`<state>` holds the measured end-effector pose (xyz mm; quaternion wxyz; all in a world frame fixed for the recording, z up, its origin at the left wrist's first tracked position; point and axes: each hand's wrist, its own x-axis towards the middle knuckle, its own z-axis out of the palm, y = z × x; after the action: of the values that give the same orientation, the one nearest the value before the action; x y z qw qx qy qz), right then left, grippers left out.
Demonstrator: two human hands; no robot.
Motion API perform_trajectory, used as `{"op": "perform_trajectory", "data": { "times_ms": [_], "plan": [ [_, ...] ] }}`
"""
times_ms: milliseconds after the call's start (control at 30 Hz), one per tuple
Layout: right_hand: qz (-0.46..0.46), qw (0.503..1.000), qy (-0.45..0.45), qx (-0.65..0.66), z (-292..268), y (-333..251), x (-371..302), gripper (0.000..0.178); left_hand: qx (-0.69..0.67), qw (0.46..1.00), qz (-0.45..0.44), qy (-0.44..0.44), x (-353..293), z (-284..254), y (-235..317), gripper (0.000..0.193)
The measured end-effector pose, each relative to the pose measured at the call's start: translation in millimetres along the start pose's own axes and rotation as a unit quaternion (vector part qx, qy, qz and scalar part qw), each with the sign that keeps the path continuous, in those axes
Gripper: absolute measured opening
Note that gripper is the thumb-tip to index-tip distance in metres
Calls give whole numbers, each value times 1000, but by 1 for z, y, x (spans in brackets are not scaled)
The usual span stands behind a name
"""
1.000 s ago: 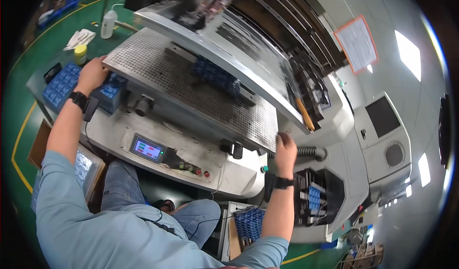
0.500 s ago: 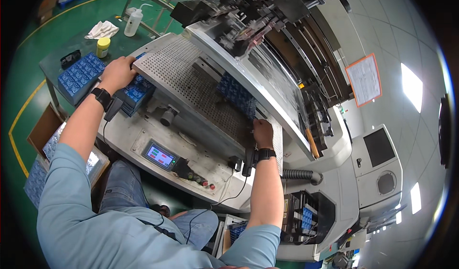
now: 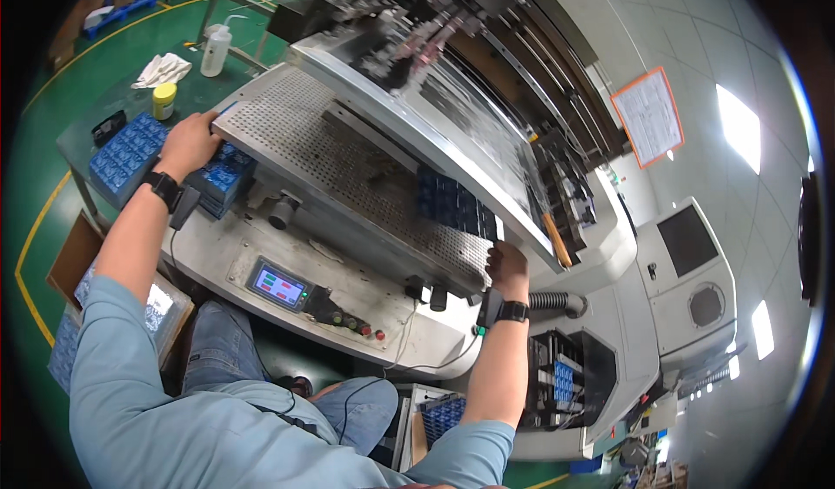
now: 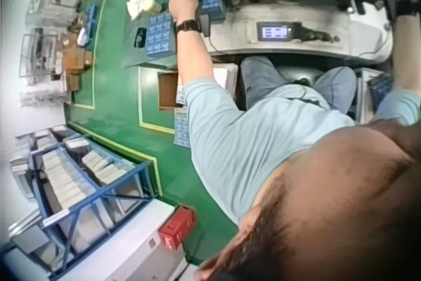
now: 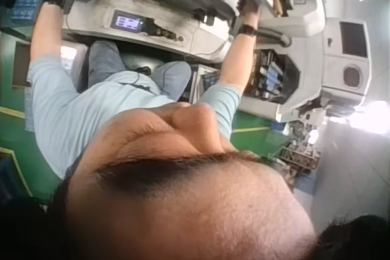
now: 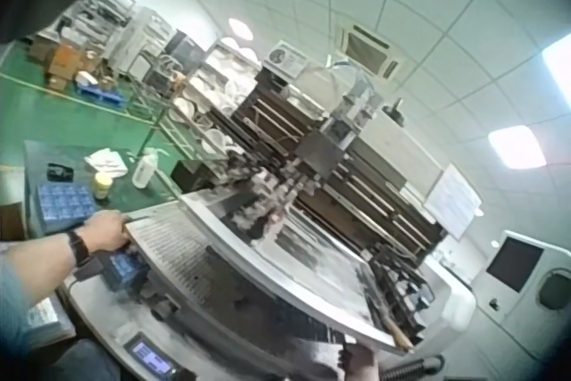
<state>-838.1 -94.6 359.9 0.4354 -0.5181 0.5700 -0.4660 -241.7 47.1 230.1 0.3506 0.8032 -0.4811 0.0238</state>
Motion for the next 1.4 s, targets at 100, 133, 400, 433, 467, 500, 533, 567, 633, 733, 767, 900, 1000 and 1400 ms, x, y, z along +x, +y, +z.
{"op": "perform_trajectory", "data": {
  "times_ms": [100,133,400,433,467,500,533,567,633,733,767,900,1000,1400],
  "plan": [
    [39,997,-11,68,-74,19,-22,17,11,1000,5,5,1,1,-1,37],
    [60,989,-42,126,-102,29,-26,17,8,1000,15,1,3,3,0,37],
    [157,962,54,216,-192,90,-33,23,20,1000,12,-9,13,11,-4,39],
    [156,961,52,221,-189,93,-31,23,8,999,27,-25,13,12,-8,41],
    [137,959,87,232,-182,93,-27,23,-5,998,42,-40,14,11,-10,42],
    [118,955,122,243,-176,93,-24,22,-17,997,57,-56,15,8,-13,43],
    [100,949,157,253,-171,92,-23,22,-14,997,59,-53,15,4,-18,43],
    [100,949,156,257,-169,92,-24,22,-66,993,66,-76,13,-1,-20,46],
    [64,964,136,217,-166,91,-27,23,-169,975,77,-125,8,-8,-28,52],
    [33,974,142,175,-165,90,-38,27,-96,990,22,-97,8,-11,-44,50],
    [17,975,159,152,-166,88,-42,30,-61,995,-5,-83,7,-13,-45,49],
    [-62,976,203,47,-171,81,-62,36,-46,992,-37,-107,12,-17,-43,52],
    [-133,969,205,-30,-160,69,-73,36,-106,987,-52,-113,25,-5,-76,45],
    [-352,882,-2,-315,10,12,-145,24,-250,957,-67,-133,41,-7,-116,33]
  ]
}}
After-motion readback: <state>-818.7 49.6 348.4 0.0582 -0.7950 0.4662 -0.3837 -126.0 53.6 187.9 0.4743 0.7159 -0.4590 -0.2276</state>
